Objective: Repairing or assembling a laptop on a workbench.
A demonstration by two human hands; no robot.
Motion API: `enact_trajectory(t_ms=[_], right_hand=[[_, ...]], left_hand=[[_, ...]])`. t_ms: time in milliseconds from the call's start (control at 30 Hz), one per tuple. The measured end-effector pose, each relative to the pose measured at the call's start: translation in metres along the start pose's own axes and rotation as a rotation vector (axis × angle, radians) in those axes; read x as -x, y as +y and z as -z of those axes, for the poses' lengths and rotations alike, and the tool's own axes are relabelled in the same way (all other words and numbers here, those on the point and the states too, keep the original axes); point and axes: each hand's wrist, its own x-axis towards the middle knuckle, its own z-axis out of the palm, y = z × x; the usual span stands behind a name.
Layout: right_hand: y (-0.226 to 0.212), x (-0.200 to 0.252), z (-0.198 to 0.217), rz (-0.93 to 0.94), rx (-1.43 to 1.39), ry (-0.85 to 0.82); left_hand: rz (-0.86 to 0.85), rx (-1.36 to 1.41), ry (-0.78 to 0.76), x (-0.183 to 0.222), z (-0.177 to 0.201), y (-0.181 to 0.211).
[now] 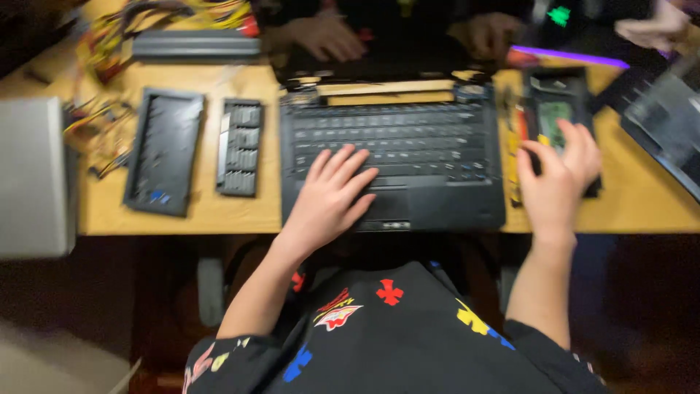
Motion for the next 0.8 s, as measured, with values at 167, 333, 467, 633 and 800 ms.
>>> enact_trajectory(t_ms=[167,333,467,633,800], right_hand=[[0.039,0.016,-0.022,0.076,0.016,0.027],[0.058,0.024,-0.033,0.108,-0.001,0.032],[0.060,0.024,-0.036,0.110,0.044,0.032],[0.057,0.017,-0.036,0.101,0.094,0.045],[0.049,0.013,-0.032,0.093,0.085,0.045]], left_hand=[[0.053,0.088,0.140,0.014,0.000,-0.017],[0.205,0.056,0.331,0.030,0.033,-0.077],[0.355,-0.365,0.459,0.045,0.045,-0.130],[0.395,-0.469,0.423,0.048,0.037,-0.147],[0.351,-0.472,0.349,0.042,0.049,-0.143]])
